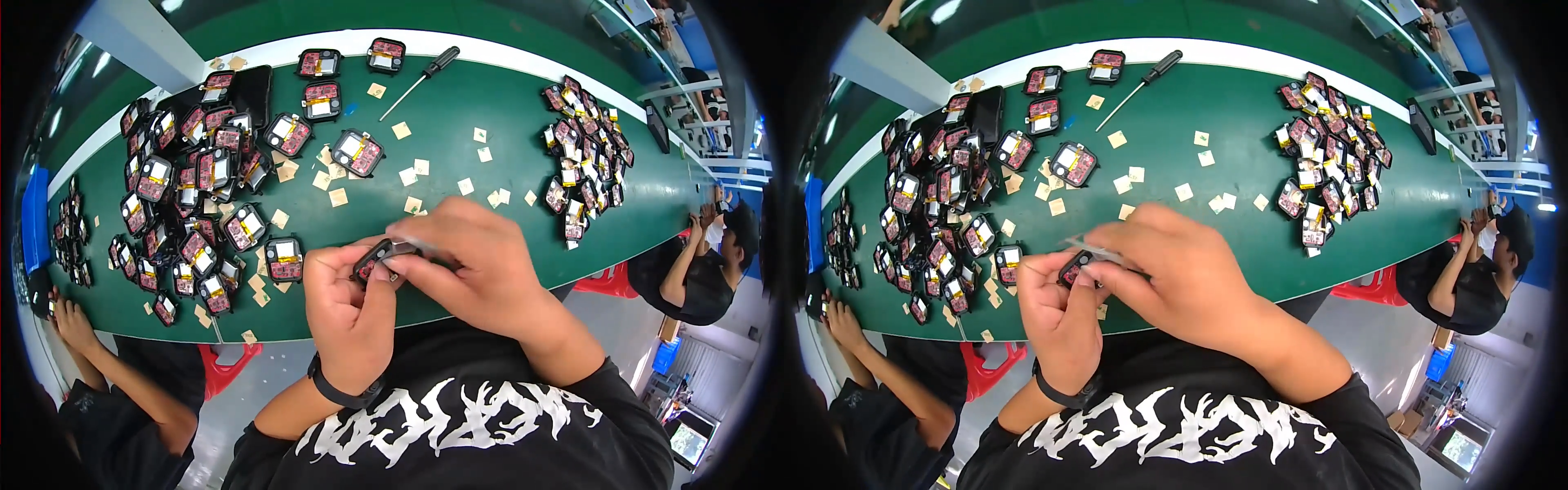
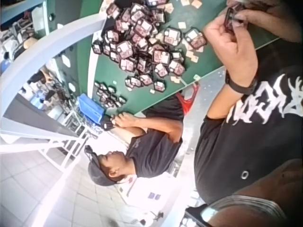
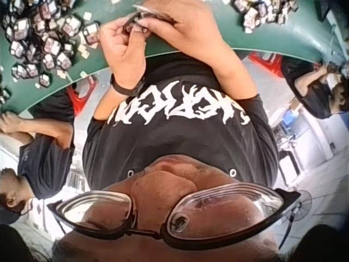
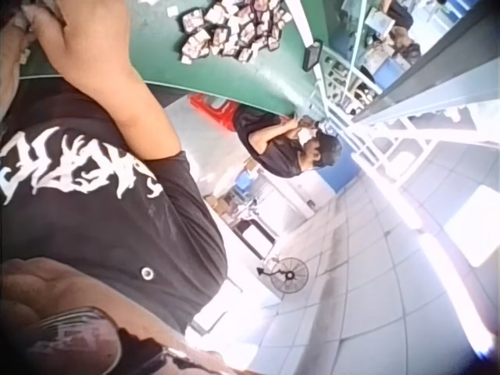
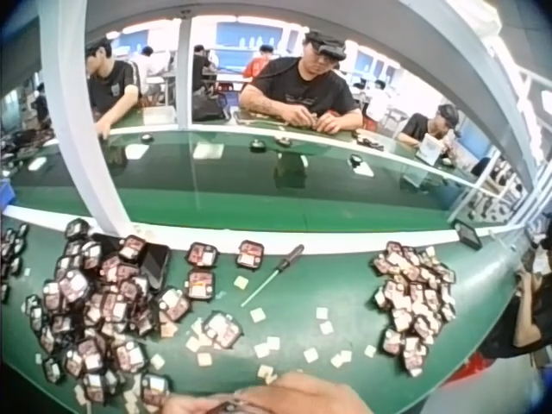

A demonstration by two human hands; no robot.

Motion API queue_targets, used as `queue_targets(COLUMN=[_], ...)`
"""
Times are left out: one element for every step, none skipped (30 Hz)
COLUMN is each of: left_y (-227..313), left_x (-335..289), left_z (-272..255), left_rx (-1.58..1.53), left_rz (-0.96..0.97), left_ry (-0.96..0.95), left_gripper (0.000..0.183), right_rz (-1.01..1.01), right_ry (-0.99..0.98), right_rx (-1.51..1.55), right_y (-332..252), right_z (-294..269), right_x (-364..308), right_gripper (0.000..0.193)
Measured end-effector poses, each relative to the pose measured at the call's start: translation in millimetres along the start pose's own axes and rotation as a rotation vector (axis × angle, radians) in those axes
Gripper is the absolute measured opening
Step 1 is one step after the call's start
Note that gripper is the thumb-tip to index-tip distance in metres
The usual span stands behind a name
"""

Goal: Assembling small electronic devices, likely smartwatches, by placing components and applying adhesive.

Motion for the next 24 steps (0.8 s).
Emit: queue_targets(left_y=[0.3, 0.7, 1.3, 2.3, 2.7, 2.6, 3.3, 3.6, 3.0, 4.6, 6.1, 6.5, 5.6, 3.7, 3.2, 3.6, 3.7, 2.8, 2.1, 2.5, 3.0, 2.3, 1.6, 1.6], left_x=[-0.1, -0.2, -0.1, 0.2, -0.4, -0.8, -1.0, -1.0, -0.8, -0.8, -0.3, 0.0, 0.0, 0.1, 0.2, 0.4, 0.2, -0.3, -0.9, -1.5, -1.5, -1.5, -1.6, -1.2], left_z=[0.9, 0.1, -0.2, 0.7, 1.6, 0.8, -0.6, -1.5, -1.4, -0.4, 1.0, 2.0, 2.8, 3.5, 3.8, 2.9, 2.2, 1.5, 2.7, 3.3, 2.1, 4.4, 5.8, 3.8], left_rx=[0.002, 0.007, 0.008, 0.007, 0.005, 0.005, 0.026, 0.045, 0.044, 0.024, 0.002, -0.001, -0.001, -0.002, -0.007, -0.007, -0.006, -0.011, -0.005, 0.002, -0.001, 0.024, 0.05, 0.049], left_rz=[0.004, 0.011, 0.015, 0.019, 0.02, 0.021, 0.03, 0.037, 0.036, 0.058, 0.078, 0.077, 0.055, 0.034, 0.035, 0.042, 0.05, 0.051, 0.055, 0.058, 0.059, 0.049, 0.04, 0.041], left_ry=[0.0, 0.007, 0.013, 0.011, 0.008, 0.014, 0.026, 0.033, 0.034, 0.026, 0.013, 0.009, 0.009, 0.014, 0.013, 0.016, 0.02, 0.02, 0.0, -0.021, -0.021, -0.055, -0.085, -0.082], left_gripper=[0.025, 0.025, 0.025, 0.025, 0.025, 0.025, 0.025, 0.025, 0.025, 0.025, 0.025, 0.025, 0.025, 0.025, 0.025, 0.024, 0.024, 0.024, 0.024, 0.023, 0.023, 0.024, 0.026, 0.026], right_rz=[0.104, 0.099, 0.163, 0.228, 0.225, 0.318, 0.411, 0.412, 0.554, 0.695, 0.698, 0.732, 0.763, 0.763, 0.787, 0.811, 0.81, 0.787, 0.763, 0.763, 0.752, 0.741, 0.74, 0.754], right_ry=[-0.057, -0.062, -0.078, -0.094, -0.1, -0.148, -0.197, -0.198, -0.23, -0.261, -0.257, -0.187, -0.116, -0.116, -0.145, -0.173, -0.174, -0.18, -0.187, -0.187, -0.194, -0.2, -0.204, -0.196], right_rx=[-0.013, -0.01, -0.003, 0.004, 0.005, 0.054, 0.102, 0.101, 0.257, 0.415, 0.411, 0.546, 0.682, 0.677, 0.614, 0.55, 0.544, 0.494, 0.444, 0.44, 0.427, 0.415, 0.414, 0.422], right_y=[7.4, 5.2, 10.4, 15.7, 13.8, 20.7, 27.6, 27.0, 36.4, 43.5, 43.6, 45.6, 46.7, 45.4, 45.0, 45.0, 43.9, 42.2, 41.2, 41.0, 40.4, 39.5, 38.9, 39.1], right_z=[7.0, 8.1, 9.4, 10.6, 9.7, 13.4, 18.3, 18.7, 26.3, 35.3, 36.9, 38.7, 39.5, 38.6, 38.0, 37.5, 36.9, 35.1, 33.1, 32.9, 33.1, 33.1, 33.7, 33.6], right_x=[-4.8, -6.5, -8.8, -10.9, -11.9, -15.5, -20.5, -22.0, -30.5, -40.6, -43.3, -46.9, -49.2, -48.5, -49.0, -49.5, -48.2, -45.5, -43.4, -43.7, -43.7, -43.3, -42.4, -41.9], right_gripper=[0.026, 0.026, 0.025, 0.023, 0.023, 0.019, 0.016, 0.016, 0.013, 0.01, 0.01, 0.011, 0.012, 0.012, 0.013, 0.014, 0.014, 0.013, 0.013, 0.013, 0.012, 0.012, 0.012, 0.012])
Point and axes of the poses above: each hand's wrist, its own x-axis towards the middle knuckle, its own z-axis out of the palm, y = z × x, the point moved 10 cm from there along x, towards the middle knuckle, and after that the axes turned 10 degrees about -x, right-handed, at the moved point
